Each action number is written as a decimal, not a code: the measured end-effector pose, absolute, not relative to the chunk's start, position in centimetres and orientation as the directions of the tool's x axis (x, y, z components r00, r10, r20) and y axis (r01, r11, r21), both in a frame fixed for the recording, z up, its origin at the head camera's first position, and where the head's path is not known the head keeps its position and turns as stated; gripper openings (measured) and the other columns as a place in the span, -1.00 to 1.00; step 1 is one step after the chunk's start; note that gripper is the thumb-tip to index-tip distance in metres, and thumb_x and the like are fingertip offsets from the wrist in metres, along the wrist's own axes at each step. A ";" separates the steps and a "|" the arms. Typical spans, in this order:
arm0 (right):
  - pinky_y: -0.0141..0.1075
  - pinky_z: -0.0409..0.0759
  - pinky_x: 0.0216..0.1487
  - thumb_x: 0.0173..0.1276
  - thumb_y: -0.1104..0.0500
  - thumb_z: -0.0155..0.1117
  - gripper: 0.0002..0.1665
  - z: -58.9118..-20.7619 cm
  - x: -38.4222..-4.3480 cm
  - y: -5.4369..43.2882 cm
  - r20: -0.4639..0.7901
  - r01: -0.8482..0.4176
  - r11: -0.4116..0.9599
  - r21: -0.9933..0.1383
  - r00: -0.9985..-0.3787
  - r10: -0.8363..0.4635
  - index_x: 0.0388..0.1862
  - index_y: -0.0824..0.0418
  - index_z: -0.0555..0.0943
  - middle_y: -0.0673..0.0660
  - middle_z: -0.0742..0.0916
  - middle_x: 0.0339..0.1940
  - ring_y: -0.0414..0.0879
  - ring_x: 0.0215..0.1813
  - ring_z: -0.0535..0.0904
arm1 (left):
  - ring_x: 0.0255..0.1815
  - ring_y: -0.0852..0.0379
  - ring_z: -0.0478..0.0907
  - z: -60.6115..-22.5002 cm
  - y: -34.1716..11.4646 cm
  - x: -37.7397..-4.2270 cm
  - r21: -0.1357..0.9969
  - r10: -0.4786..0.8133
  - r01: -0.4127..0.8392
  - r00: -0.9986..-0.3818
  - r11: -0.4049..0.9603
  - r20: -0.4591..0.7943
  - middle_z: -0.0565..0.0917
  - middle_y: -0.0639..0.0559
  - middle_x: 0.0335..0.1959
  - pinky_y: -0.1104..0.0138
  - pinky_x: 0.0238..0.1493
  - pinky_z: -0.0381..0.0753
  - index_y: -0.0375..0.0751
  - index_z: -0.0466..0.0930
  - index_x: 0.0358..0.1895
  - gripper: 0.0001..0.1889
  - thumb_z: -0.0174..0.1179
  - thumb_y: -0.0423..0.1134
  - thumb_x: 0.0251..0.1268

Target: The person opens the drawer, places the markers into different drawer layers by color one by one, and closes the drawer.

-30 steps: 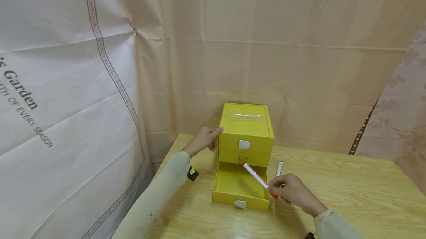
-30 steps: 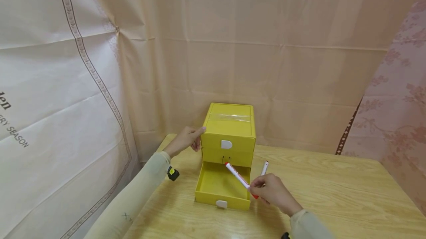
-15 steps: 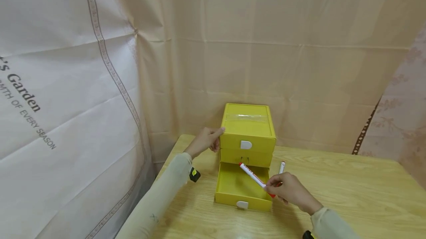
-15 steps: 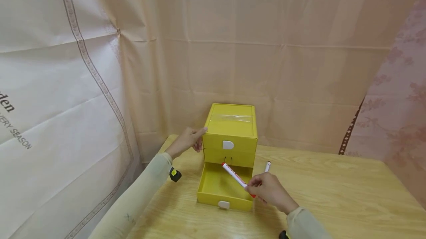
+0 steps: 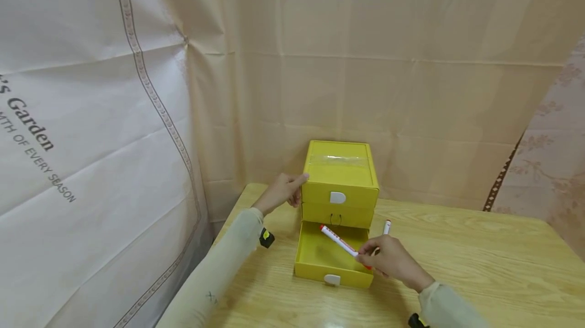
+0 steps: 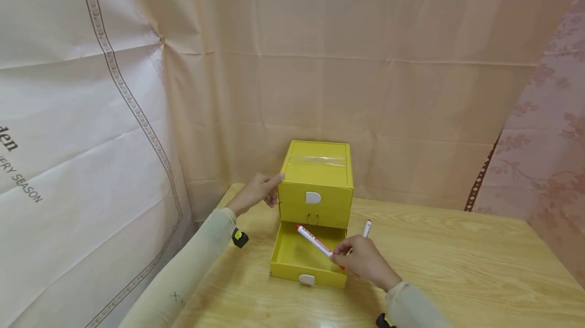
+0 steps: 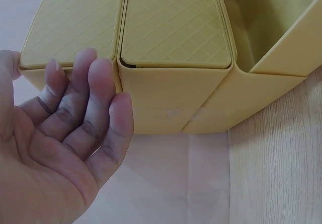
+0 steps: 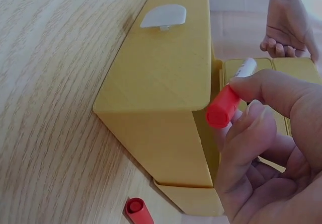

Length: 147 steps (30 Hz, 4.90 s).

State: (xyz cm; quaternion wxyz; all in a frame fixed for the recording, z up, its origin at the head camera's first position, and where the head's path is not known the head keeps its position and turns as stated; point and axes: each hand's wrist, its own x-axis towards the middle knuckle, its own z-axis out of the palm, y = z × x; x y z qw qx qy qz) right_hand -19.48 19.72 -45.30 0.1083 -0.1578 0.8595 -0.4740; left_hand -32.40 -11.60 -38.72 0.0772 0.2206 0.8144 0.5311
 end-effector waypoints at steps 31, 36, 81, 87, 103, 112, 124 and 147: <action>-0.35 0.51 -0.47 0.34 0.14 0.50 -0.90 -45.9 -20.5 18.4 -0.011 -0.371 0.617 -0.694 -0.851 -0.524 -0.39 0.08 0.78 -0.11 0.75 -0.45 -0.24 -0.49 0.50 | -0.47 -0.21 0.69 -38.6 -11.6 -32.6 0.910 0.445 0.260 -0.890 0.322 0.096 0.67 -0.22 -0.53 0.03 -0.29 0.76 -0.34 0.65 -0.47 -0.27 0.05 0.33 0.50; -0.35 0.52 -0.48 0.36 0.17 0.48 -0.93 -45.8 -20.7 18.3 -0.029 -0.389 0.620 -0.681 -0.832 -0.554 -0.35 0.09 0.79 -0.10 0.76 -0.43 -0.27 -0.53 0.49 | -0.47 -0.22 0.68 -38.6 -11.7 -32.5 0.908 0.444 0.264 -0.890 0.325 0.100 0.68 -0.20 -0.54 -0.03 -0.27 0.75 -0.34 0.65 -0.49 -0.26 0.04 0.34 0.50; -0.15 0.64 -0.46 0.40 0.07 0.46 -0.77 -44.7 -21.1 21.7 -0.072 -0.140 0.592 -0.794 -0.945 -0.320 -0.19 0.23 0.76 0.12 0.75 -0.34 0.06 -0.36 0.66 | -0.41 -0.37 0.66 -38.7 -11.7 -32.3 0.908 0.449 0.274 -0.886 0.316 0.111 0.68 -0.45 -0.43 -0.11 -0.21 0.73 -0.41 0.65 -0.48 -0.23 0.03 0.34 0.51; -0.32 0.55 -0.52 0.39 0.10 0.46 -0.82 -44.9 -21.3 22.2 -0.055 -0.139 0.605 -0.784 -0.955 -0.291 -0.23 0.22 0.76 0.12 0.76 -0.32 -0.01 -0.36 0.61 | -0.49 -0.21 0.66 -38.8 -11.7 -32.2 0.908 0.445 0.274 -0.888 0.316 0.113 0.67 -0.46 -0.43 -0.02 -0.26 0.74 -0.41 0.65 -0.48 -0.23 0.03 0.33 0.51; -0.28 0.51 -0.44 0.44 0.05 0.40 -0.73 -46.1 -22.4 24.5 -0.114 0.067 0.615 -0.786 -0.993 -0.038 -0.12 0.25 0.78 0.15 0.78 -0.25 -0.03 -0.33 0.54 | -0.45 -0.29 0.67 -38.7 -11.7 -32.4 0.908 0.452 0.273 -0.886 0.319 0.107 0.68 -0.40 -0.46 -0.01 -0.26 0.75 -0.43 0.65 -0.46 -0.22 0.03 0.35 0.51; -0.27 0.39 -0.52 0.44 0.02 0.40 -0.68 -47.3 -22.6 25.3 -0.137 0.108 0.636 -0.764 -0.991 0.004 -0.30 0.29 0.70 0.13 0.67 -0.43 -0.11 -0.52 0.38 | -0.48 -0.24 0.69 -38.8 -11.6 -32.6 0.899 0.437 0.269 -0.894 0.346 0.099 0.70 -0.33 -0.50 -0.03 -0.28 0.75 -0.39 0.67 -0.49 -0.21 0.03 0.37 0.49; -0.34 0.39 -0.61 0.41 -0.09 0.40 -0.55 -50.1 -23.7 26.0 -0.163 0.147 0.660 -0.736 -0.986 0.037 -0.46 0.26 0.65 0.10 0.72 -0.53 -0.16 -0.62 0.43 | -0.41 -0.37 0.67 -38.8 -11.6 -32.5 0.896 0.447 0.276 -0.889 0.347 0.101 0.69 -0.24 -0.53 0.16 -0.36 0.74 -0.55 0.65 -0.41 -0.13 0.00 0.38 0.49; -0.39 0.27 -0.70 0.32 0.02 0.47 -0.53 -50.2 -23.8 25.4 -0.202 0.205 0.653 -0.729 -0.976 0.081 -0.70 0.26 0.63 0.04 0.56 -0.79 -0.21 -0.74 0.30 | -0.46 -0.25 0.69 -38.8 -11.6 -32.4 0.900 0.441 0.271 -0.892 0.342 0.101 0.69 -0.33 -0.49 -0.02 -0.26 0.75 -0.61 0.63 -0.39 -0.12 0.02 0.36 0.50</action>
